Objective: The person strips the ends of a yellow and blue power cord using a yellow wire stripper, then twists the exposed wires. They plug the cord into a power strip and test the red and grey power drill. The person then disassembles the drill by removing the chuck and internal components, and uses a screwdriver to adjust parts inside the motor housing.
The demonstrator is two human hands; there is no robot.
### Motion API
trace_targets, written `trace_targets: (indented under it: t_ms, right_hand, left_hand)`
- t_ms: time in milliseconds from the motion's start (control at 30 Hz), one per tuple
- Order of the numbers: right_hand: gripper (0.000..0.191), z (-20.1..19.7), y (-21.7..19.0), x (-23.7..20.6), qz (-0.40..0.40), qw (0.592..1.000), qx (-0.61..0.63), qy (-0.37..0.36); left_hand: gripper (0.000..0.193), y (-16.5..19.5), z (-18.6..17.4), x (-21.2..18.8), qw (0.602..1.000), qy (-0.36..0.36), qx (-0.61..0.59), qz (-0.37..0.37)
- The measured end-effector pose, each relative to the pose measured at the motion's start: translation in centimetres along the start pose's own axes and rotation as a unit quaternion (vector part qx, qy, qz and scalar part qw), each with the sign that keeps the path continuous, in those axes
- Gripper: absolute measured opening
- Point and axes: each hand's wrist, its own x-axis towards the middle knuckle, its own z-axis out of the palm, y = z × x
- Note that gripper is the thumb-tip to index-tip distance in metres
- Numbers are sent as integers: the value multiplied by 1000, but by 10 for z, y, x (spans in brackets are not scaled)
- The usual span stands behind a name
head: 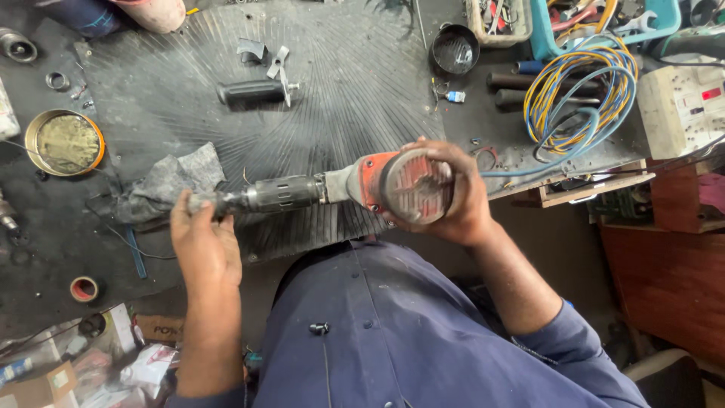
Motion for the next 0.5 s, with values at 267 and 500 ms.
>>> trace_targets:
  t_ms: [267,500]
  right_hand:
    - [102,22,5,-8,-12,1000,-12,-9]
    - [89,16,-6,-6,-32,938,-329,-104]
  left_hand:
    - [77,20,53,-60,931,-222,146,252]
    - [86,18,122,-75,734,-429,339,402]
